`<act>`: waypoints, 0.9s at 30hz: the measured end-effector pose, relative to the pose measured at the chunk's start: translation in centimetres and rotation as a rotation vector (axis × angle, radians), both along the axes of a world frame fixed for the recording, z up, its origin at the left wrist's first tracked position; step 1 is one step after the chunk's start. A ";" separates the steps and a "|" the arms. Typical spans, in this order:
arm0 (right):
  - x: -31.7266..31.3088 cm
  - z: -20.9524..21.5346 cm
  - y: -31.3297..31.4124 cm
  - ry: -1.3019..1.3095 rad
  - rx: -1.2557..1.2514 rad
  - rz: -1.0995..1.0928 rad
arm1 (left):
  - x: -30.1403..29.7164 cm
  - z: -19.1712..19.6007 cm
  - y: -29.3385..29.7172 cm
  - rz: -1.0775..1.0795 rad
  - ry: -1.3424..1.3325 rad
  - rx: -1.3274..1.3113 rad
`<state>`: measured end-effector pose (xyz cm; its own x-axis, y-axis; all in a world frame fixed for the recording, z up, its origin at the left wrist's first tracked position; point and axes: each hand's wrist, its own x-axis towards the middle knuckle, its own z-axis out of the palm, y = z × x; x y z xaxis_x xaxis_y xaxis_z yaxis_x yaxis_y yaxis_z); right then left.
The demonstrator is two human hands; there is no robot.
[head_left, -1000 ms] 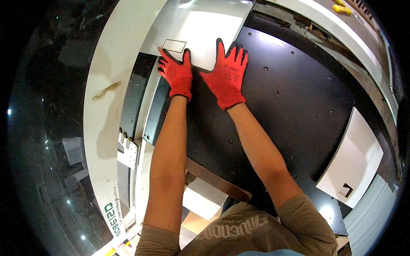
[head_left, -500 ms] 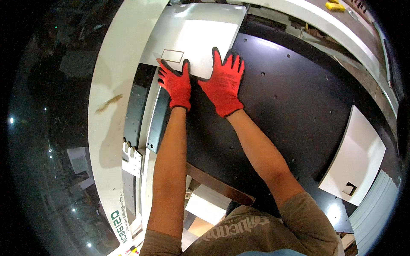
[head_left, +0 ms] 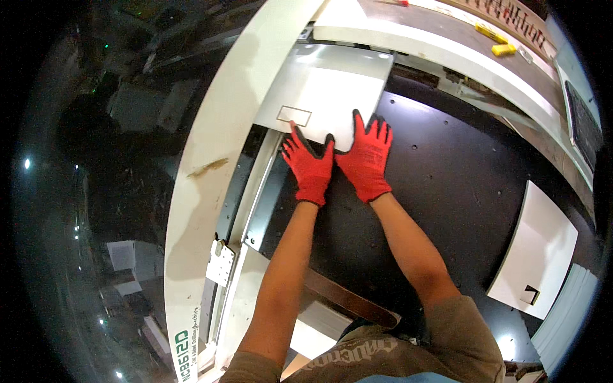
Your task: The person loads white rectangular panels into a CNC 6-sided drilling machine. They pick up panels from a stack, place them onto the machine's conveyor, and push them into the processing area. The person repeats this loading process for multiple panels, stacking the processed ones on the output side.
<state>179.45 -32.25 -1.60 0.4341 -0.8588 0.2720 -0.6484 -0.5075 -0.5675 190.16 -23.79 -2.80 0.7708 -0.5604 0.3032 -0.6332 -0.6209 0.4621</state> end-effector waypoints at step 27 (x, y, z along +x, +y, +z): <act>0.7 1.1 0.4 -0.046 -0.164 -0.005 | 0.9 1.8 0.1 0.035 -0.015 0.136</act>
